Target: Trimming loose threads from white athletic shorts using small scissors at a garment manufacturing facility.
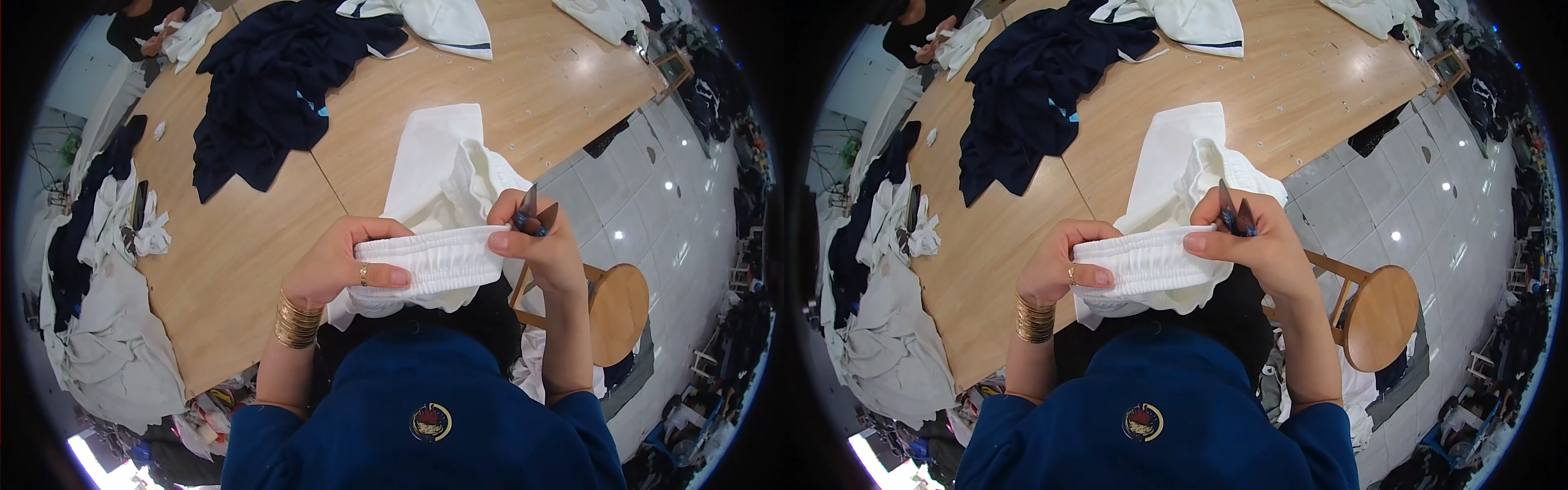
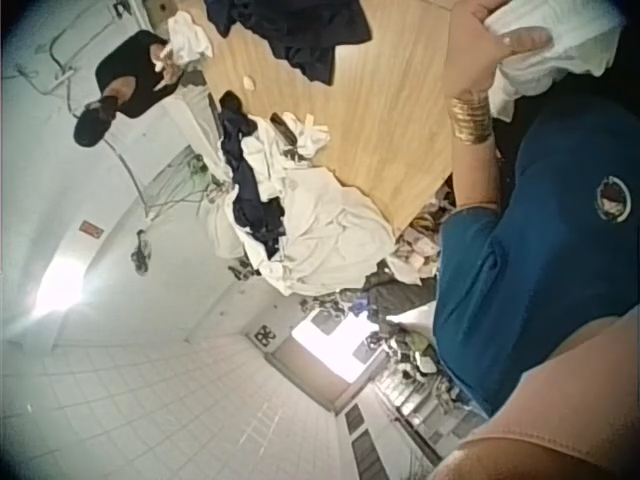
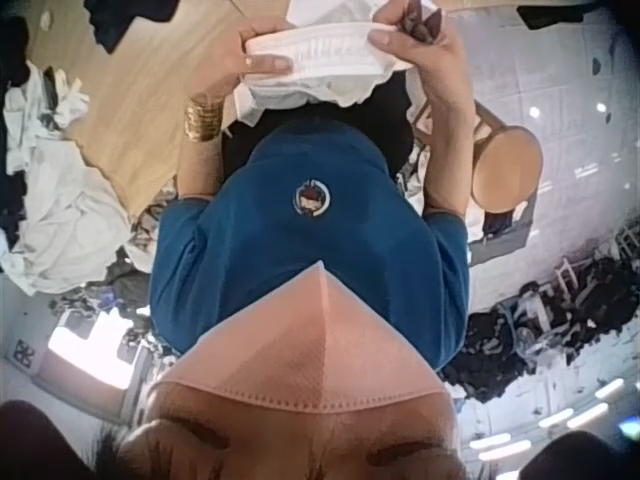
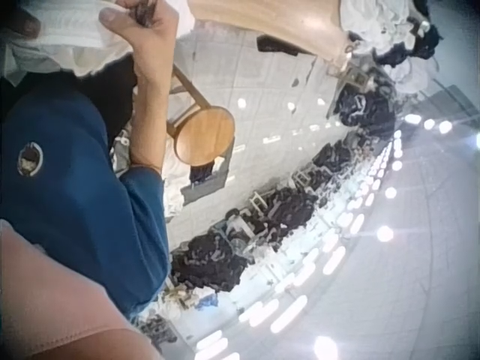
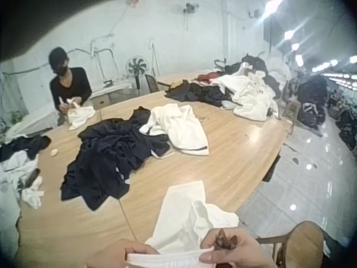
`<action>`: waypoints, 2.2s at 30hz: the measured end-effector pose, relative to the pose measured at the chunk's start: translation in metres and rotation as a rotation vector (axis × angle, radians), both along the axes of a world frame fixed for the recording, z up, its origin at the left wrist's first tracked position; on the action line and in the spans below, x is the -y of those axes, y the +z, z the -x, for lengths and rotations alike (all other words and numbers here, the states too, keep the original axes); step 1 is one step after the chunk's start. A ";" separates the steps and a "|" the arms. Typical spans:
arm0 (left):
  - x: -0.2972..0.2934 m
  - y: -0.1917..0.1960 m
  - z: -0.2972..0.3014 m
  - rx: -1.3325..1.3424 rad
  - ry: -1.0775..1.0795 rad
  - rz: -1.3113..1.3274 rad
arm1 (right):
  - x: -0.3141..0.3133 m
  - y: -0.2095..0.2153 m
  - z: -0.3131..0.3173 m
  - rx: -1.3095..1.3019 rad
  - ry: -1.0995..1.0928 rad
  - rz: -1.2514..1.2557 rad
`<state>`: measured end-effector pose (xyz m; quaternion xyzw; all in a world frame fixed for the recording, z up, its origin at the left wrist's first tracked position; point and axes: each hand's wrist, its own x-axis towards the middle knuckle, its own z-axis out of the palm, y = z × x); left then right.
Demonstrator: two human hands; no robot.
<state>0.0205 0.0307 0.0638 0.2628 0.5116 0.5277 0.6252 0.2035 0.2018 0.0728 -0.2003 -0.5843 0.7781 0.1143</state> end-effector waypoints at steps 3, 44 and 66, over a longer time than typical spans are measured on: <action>0.002 0.004 0.003 -0.131 -0.021 -0.006 | 0.001 -0.002 -0.001 -0.022 -0.008 0.005; -0.013 -0.043 -0.038 0.349 0.563 0.003 | 0.047 -0.041 0.005 -0.161 -0.261 -1.238; -0.013 -0.041 -0.041 0.268 0.331 0.077 | 0.020 -0.009 -0.030 -0.087 0.482 -0.192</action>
